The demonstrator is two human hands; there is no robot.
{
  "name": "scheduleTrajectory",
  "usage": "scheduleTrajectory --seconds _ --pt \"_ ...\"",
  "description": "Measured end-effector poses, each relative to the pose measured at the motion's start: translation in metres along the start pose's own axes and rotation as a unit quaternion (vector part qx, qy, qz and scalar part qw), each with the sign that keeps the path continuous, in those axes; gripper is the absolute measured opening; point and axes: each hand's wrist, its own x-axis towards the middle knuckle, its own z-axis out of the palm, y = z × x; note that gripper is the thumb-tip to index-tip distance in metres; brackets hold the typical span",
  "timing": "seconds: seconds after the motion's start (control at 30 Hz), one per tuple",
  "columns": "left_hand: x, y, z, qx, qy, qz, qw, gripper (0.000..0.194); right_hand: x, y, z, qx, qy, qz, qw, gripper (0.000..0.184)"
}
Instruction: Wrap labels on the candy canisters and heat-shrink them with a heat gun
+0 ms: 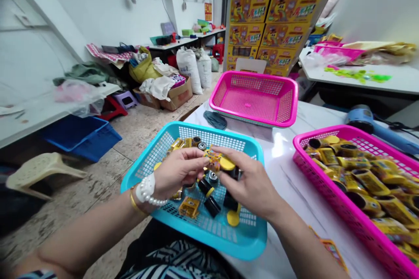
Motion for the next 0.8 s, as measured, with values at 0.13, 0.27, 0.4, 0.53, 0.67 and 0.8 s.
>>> scheduleTrajectory --seconds 0.13,0.27,0.4,0.53,0.67,0.8 --pt "0.012 0.003 -0.003 -0.069 0.015 0.004 0.998 0.023 0.001 0.024 -0.032 0.153 0.072 0.075 0.983 0.052" --pt "0.018 0.007 0.003 -0.129 0.024 -0.004 0.991 0.018 0.005 0.035 -0.043 0.346 0.068 0.143 0.925 0.052" --pt "0.019 0.004 0.014 -0.161 0.03 -0.017 0.986 0.013 0.005 0.026 -0.031 0.408 0.092 0.127 0.899 0.045" --pt "0.02 -0.001 0.02 -0.179 0.027 -0.03 0.983 0.016 0.004 0.024 -0.018 0.367 0.071 0.109 0.921 0.046" --pt "0.022 -0.002 0.02 -0.207 0.011 -0.023 0.978 0.018 0.006 0.026 -0.011 0.318 0.082 0.117 0.937 0.041" --pt "0.022 -0.001 0.02 -0.221 -0.014 -0.023 0.975 0.02 0.004 0.017 -0.006 0.277 0.12 0.079 0.95 0.034"
